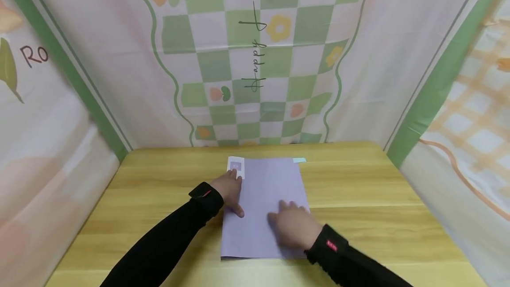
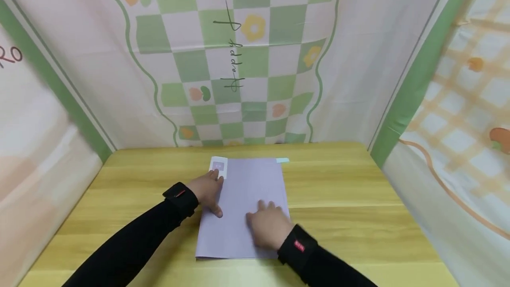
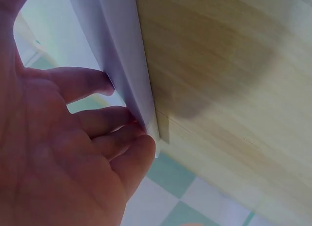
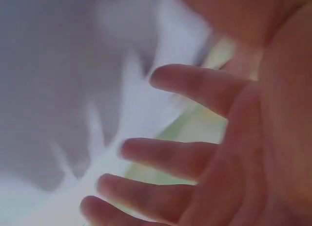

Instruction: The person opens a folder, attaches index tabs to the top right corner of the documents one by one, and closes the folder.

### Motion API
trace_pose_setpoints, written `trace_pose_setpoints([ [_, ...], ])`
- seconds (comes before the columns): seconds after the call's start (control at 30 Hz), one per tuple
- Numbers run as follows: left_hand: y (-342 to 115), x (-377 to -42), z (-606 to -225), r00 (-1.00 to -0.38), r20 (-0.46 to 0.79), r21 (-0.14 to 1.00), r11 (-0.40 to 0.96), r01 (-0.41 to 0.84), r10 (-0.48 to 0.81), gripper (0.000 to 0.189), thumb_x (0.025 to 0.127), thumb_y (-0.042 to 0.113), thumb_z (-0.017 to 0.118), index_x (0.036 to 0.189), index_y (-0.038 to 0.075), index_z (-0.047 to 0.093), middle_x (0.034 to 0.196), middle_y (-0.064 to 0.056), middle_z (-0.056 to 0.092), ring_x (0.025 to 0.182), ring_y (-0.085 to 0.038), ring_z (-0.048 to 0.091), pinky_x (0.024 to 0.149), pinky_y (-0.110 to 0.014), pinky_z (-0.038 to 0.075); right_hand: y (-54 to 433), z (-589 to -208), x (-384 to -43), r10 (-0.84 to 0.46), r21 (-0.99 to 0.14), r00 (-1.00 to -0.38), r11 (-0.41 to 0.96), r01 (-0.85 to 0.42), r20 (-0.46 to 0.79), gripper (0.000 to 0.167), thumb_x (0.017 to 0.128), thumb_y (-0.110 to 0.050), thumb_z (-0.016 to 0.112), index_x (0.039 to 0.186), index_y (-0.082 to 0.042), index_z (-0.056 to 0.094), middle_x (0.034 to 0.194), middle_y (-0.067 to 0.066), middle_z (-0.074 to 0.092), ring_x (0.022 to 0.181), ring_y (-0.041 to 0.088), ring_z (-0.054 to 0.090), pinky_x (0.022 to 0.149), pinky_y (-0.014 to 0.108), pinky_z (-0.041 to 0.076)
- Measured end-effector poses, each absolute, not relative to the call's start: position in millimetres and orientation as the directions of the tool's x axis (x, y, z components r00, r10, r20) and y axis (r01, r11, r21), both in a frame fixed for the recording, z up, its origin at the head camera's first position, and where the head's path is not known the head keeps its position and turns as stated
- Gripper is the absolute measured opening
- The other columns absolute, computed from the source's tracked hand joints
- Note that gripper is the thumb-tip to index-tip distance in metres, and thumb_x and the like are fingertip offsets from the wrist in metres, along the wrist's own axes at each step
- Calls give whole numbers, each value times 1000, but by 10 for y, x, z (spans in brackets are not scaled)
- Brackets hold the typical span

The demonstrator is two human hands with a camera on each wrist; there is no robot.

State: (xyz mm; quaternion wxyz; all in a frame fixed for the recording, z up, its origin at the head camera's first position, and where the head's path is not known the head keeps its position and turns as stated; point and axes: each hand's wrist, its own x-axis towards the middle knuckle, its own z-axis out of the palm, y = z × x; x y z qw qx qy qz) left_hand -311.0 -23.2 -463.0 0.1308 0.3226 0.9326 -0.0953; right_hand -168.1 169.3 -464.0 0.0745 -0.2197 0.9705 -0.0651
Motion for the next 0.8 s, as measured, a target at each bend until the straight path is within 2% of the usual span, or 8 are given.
trace_pose_setpoints([
  [0.1, -247, -3094, -4640, -761, -312, -81, 782, 618, 569, 122, 63, 71, 81, 150, -3, 38, 155, -28, 28, 145, -37, 24, 115, -40, 23, 1404, -4670, -1479, -623, -192, -779, 775, -602, -70, 51, 84, -22, 75, 133, -29, 63, 130, 12, 58, 101, 30, 61, 74, 45, 55],
  [0.2, -237, -3097, -4640, -765, -313, -86, 786, 612, 562, 123, 62, 70, 82, 150, -3, 38, 155, -28, 28, 144, -38, 25, 114, -41, 25, 1146, -4732, -1358, -717, -224, -688, 693, -685, -116, 55, 92, -47, 67, 144, -35, 53, 145, 5, 50, 115, 32, 59, 83, 47, 54],
  [0.33, -223, -3093, -4634, -770, -297, -65, 792, 607, 565, 122, 61, 69, 83, 150, -3, 39, 155, -28, 28, 144, -38, 25, 113, -42, 27, 1044, -4763, -1336, -713, -188, -674, 701, -688, -193, 72, 84, -75, 55, 147, -40, 49, 146, -1, 50, 118, 33, 58, 85, 51, 52],
  [0.43, -251, -3075, -4624, -762, -299, -18, 796, 606, 574, 122, 62, 68, 83, 151, -3, 37, 157, -27, 25, 146, -38, 22, 115, -43, 24, 1130, -4721, -1377, -716, -226, -674, 698, -680, -184, 60, 90, -55, 66, 145, -35, 53, 145, -2, 51, 122, 26, 56, 87, 47, 51],
  [0.53, -310, -3056, -4627, -749, -293, 58, 793, 606, 594, 121, 64, 66, 83, 152, -3, 34, 158, -27, 20, 147, -37, 17, 116, -43, 21, 1345, -4691, -1453, -686, -243, -716, 721, -649, -127, 51, 89, -27, 71, 139, -25, 61, 142, 5, 54, 125, 24, 54, 90, 47, 51],
  [0.6, -355, -3047, -4638, -746, -272, 102, 789, 605, 608, 120, 66, 65, 82, 153, -1, 33, 160, -25, 18, 148, -36, 15, 116, -43, 21, 1561, -4698, -1517, -605, -214, -793, 785, -581, -68, 49, 86, -16, 67, 135, -17, 64, 139, 13, 56, 125, 28, 54, 92, 50, 50],
  [0.7, -427, -3012, -4645, -754, -210, 145, 783, 605, 622, 118, 65, 65, 83, 153, 2, 36, 161, -24, 16, 147, -38, 14, 115, -45, 23, 1931, -4712, -1627, -406, -175, -914, 901, -396, -24, 46, 86, -16, 68, 132, -10, 65, 135, 22, 56, 124, 38, 53, 95, 58, 46],
  [0.8, -492, -2957, -4652, -760, -155, 126, 776, 618, 631, 111, 65, 66, 82, 150, 5, 44, 159, -23, 24, 145, -41, 21, 113, -48, 27, 2215, -4725, -1698, -278, -189, -959, 946, -265, -47, 43, 88, -19, 70, 130, -7, 66, 136, 21, 56, 123, 40, 54, 97, 57, 44],
])
